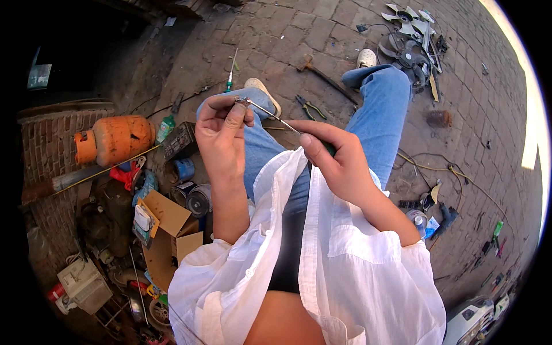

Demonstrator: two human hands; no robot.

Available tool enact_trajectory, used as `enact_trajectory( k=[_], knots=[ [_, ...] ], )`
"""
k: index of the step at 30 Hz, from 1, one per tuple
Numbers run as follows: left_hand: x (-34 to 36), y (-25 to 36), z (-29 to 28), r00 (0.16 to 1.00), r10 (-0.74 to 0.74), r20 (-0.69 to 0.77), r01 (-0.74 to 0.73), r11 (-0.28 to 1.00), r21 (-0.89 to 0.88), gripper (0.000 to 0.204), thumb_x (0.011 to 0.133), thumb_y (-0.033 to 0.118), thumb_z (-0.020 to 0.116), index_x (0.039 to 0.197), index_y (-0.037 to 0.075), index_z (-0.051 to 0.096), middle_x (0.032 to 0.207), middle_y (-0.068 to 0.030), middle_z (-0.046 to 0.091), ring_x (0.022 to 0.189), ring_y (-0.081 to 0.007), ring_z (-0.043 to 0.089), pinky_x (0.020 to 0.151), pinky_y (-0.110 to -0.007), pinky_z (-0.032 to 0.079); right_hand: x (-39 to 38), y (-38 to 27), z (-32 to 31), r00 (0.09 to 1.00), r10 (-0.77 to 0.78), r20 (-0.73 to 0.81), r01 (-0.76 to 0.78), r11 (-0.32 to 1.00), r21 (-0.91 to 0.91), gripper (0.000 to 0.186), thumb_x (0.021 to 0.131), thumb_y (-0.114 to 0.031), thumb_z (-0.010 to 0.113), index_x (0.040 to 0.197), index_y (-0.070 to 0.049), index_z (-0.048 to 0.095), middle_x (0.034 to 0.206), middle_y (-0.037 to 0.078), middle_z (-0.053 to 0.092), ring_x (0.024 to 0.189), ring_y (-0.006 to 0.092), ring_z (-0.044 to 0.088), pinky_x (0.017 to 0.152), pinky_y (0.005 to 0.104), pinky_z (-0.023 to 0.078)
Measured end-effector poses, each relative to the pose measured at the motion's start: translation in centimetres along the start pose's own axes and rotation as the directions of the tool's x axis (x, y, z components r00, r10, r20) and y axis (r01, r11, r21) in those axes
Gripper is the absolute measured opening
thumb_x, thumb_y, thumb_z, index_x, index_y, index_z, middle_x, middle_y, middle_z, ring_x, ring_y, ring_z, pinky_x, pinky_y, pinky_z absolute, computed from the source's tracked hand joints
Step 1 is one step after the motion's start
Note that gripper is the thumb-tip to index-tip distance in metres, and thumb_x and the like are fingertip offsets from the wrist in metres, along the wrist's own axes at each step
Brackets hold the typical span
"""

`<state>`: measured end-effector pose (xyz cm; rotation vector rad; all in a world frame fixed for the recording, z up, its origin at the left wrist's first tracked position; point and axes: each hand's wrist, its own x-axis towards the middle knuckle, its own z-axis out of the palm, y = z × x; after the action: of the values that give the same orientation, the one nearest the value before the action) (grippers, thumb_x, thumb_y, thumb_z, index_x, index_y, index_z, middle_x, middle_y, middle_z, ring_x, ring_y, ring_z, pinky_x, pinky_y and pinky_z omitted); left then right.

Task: The person sits on a low stool and uses a hammer and screwdriver to work on small metal components. They repeatedly strike the parts on the ground and manipulate them with their hands and tools.

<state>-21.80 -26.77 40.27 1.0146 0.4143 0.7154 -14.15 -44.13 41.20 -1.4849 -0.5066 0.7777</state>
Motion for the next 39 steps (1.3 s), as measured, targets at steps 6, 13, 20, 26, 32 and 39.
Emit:
enact_trajectory(
  k=[6, 13, 20, 26, 32, 39],
  knots=[
    [-0.4, 0.4, -0.5, 0.994, 0.094, 0.054, -0.102, 0.981, 0.168, 0.013, 0.083, -0.007, 0.063, 0.093, -0.003, 0.058, 0.084, -0.0090, 0.063, 0.070, -0.0148, 0.061, 0.064, -0.027, 0.051, 0.7, -1.3, -1.8, 0.957, 0.203, 0.208, -0.249, 0.942, 0.224, 0.030, 0.096, -0.017, 0.053, 0.119, 0.001, 0.060, 0.067, -0.003, 0.049, 0.057, 0.0030, 0.039, 0.050, 0.0199, 0.033],
    [-0.4, 0.4, 0.0, 0.995, 0.102, 0.016, -0.103, 0.977, 0.185, 0.011, 0.085, -0.005, 0.062, 0.095, -0.003, 0.058, 0.085, -0.0083, 0.064, 0.072, -0.0136, 0.062, 0.065, -0.026, 0.053, 0.7, 0.1, -0.2, 0.941, -0.337, 0.012, 0.320, 0.883, -0.343, 0.037, 0.085, -0.001, 0.060, 0.121, -0.007, 0.061, 0.071, 0.004, 0.058, 0.059, 0.0120, 0.052, 0.055, 0.0268, 0.043],
    [-0.5, 0.4, 0.3, 0.991, 0.129, -0.043, -0.122, 0.981, 0.154, 0.011, 0.085, -0.004, 0.063, 0.094, -0.002, 0.057, 0.084, -0.0084, 0.064, 0.071, -0.0130, 0.062, 0.064, -0.025, 0.052, 0.4, -0.4, 0.8, 0.897, -0.440, 0.036, 0.363, 0.690, -0.627, 0.043, 0.079, 0.003, 0.064, 0.120, -0.009, 0.062, 0.068, 0.007, 0.054, 0.055, 0.0162, 0.051, 0.052, 0.0281, 0.042],
    [-0.3, 0.3, 0.3, 0.985, 0.170, -0.023, -0.164, 0.973, 0.160, 0.011, 0.085, -0.004, 0.063, 0.094, -0.002, 0.057, 0.083, -0.0084, 0.064, 0.071, -0.0136, 0.062, 0.064, -0.025, 0.052, 1.0, -0.3, 0.2, 0.995, -0.085, 0.045, 0.087, 0.995, -0.042, 0.032, 0.088, -0.005, 0.060, 0.120, -0.005, 0.061, 0.070, 0.001, 0.057, 0.058, 0.0068, 0.051, 0.052, 0.0263, 0.043],
    [-0.1, -0.1, -0.1, 0.990, 0.139, -0.011, -0.133, 0.966, 0.223, 0.010, 0.085, -0.004, 0.063, 0.093, -0.002, 0.057, 0.083, -0.0083, 0.064, 0.070, -0.0135, 0.062, 0.064, -0.025, 0.052, 1.1, -0.1, 0.4, 0.949, -0.314, -0.026, 0.288, 0.896, -0.339, 0.033, 0.085, -0.004, 0.062, 0.118, -0.007, 0.062, 0.072, 0.003, 0.059, 0.058, 0.0110, 0.054, 0.053, 0.0276, 0.044],
    [0.1, -0.5, -0.1, 0.984, 0.161, -0.075, -0.142, 0.968, 0.208, 0.010, 0.085, -0.003, 0.063, 0.093, -0.002, 0.058, 0.084, -0.0085, 0.065, 0.070, -0.0127, 0.062, 0.064, -0.024, 0.052, 0.9, 0.6, 2.6, 0.844, -0.535, -0.034, 0.375, 0.636, -0.675, 0.041, 0.078, -0.003, 0.069, 0.118, -0.011, 0.063, 0.065, 0.005, 0.050, 0.051, 0.0175, 0.050, 0.046, 0.0305, 0.041]
  ],
)
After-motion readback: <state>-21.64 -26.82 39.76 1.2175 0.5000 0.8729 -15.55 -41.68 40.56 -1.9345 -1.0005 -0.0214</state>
